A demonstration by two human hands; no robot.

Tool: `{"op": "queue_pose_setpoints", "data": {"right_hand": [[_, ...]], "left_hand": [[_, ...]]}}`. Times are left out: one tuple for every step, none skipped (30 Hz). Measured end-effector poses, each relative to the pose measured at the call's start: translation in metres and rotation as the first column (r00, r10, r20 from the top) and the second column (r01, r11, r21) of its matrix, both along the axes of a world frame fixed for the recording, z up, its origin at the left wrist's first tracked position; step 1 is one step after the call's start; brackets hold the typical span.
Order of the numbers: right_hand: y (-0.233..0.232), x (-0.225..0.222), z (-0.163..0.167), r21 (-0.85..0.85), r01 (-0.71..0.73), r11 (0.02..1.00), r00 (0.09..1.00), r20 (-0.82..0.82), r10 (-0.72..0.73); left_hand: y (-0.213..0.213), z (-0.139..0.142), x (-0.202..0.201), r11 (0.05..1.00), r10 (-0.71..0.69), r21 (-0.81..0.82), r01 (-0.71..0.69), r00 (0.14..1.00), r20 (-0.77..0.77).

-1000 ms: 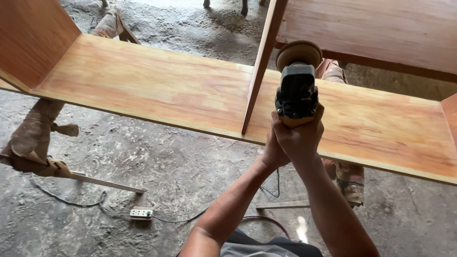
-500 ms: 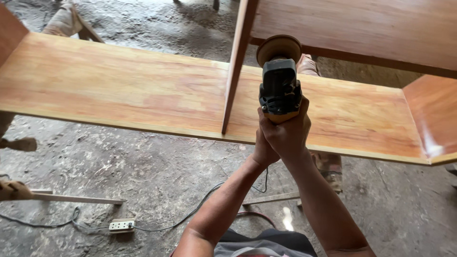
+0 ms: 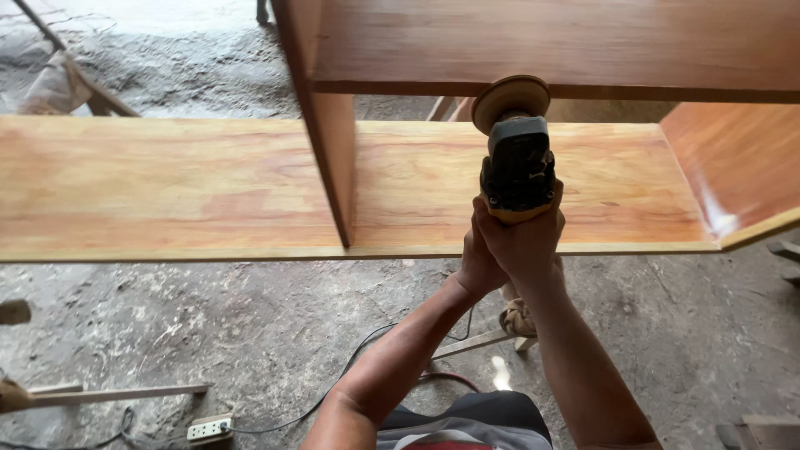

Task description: The person uses an angle grinder fitted with a sanding disc to sand the surfaces and edges of a wooden shelf unit, moving the tool along the panels and repositioning around the frame to smooth different sections.

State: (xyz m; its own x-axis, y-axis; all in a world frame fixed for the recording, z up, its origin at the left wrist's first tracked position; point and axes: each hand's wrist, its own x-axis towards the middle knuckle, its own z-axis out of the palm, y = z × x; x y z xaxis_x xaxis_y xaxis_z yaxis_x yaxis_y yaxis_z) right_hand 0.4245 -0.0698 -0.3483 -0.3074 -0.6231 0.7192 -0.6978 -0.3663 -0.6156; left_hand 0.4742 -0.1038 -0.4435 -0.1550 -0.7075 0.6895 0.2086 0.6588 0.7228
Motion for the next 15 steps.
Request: {"op": "queue_pose_setpoints", "data": {"right_hand": [[0.001, -0.009, 0.0, -0.002, -0.001, 1.0, 1.0, 0.013, 0.001], [0.001, -0.017, 0.0, -0.007, 0.005, 1.0, 1.0, 0.027, -0.004], [0.001, -0.026, 0.0, -0.015, 0.013, 1.0, 0.999, 0.043, -0.012], [0.002, -0.036, 0.001, -0.013, 0.012, 1.0, 0.998, 0.069, -0.011], [0.003, -0.045, 0.001, -0.012, 0.006, 1.0, 0.995, 0.097, -0.005], [0.004, -0.053, 0.001, -0.01, -0.001, 1.0, 0.992, 0.128, 0.002], [0.005, -0.061, 0.0, -0.03, -0.012, 0.999, 0.988, 0.151, 0.016], [0.007, -0.071, 0.0, -0.05, -0.021, 0.999, 0.985, 0.172, 0.029], [0.008, -0.081, 0.0, -0.072, -0.031, 0.997, 0.98, 0.194, 0.045], [0.009, -0.092, 0.0, -0.074, -0.024, 0.997, 0.975, 0.217, 0.039], [0.01, -0.102, 0.0, -0.076, -0.019, 0.997, 0.97, 0.241, 0.037], [0.011, -0.112, 0.0, -0.078, -0.019, 0.997, 0.964, 0.263, 0.039], [0.012, -0.122, 0.0, -0.092, -0.012, 0.996, 0.966, 0.257, 0.035], [0.014, -0.132, -0.001, -0.107, -0.001, 0.994, 0.967, 0.253, 0.028], [0.016, -0.144, -0.002, -0.118, 0.013, 0.993, 0.968, 0.25, 0.017]], "left_hand": [[0.001, 0.001, -0.006, 0.999, 0.003, -0.031, -0.004, 1.0, -0.013], [0.001, 0.002, -0.014, 0.998, 0.0, -0.066, -0.001, 1.0, -0.024], [0.002, 0.005, -0.023, 0.991, -0.132, -0.003, 0.132, 0.989, -0.067], [0.003, 0.009, -0.032, 0.963, -0.256, 0.055, 0.264, 0.96, -0.115], [0.003, 0.012, -0.04, 0.915, -0.367, 0.111, 0.388, 0.915, -0.167], [0.003, 0.016, -0.045, 0.94, -0.322, 0.085, 0.33, 0.942, -0.098], [0.005, 0.018, -0.049, 0.96, -0.272, 0.056, 0.274, 0.962, -0.031], [0.006, 0.021, -0.056, 0.975, -0.221, 0.022, 0.22, 0.975, 0.032], [0.006, 0.026, -0.067, 0.864, -0.436, 0.183, 0.469, 0.879, -0.195], [0.005, 0.031, -0.078, 0.665, -0.554, 0.279, 0.693, 0.708, -0.438], [0.006, 0.035, -0.086, 0.406, -0.558, 0.298, 0.864, 0.493, -0.668], [0.009, 0.037, -0.093, 0.67, -0.556, 0.286, 0.685, 0.718, -0.419], [0.011, 0.041, -0.1, 0.87, -0.442, 0.168, 0.464, 0.884, -0.154], [0.013, 0.044, -0.108, 0.971, -0.232, -0.034, 0.236, 0.969, 0.082], [0.014, 0.048, -0.117, 0.976, -0.201, -0.067, 0.209, 0.974, 0.106]]}}
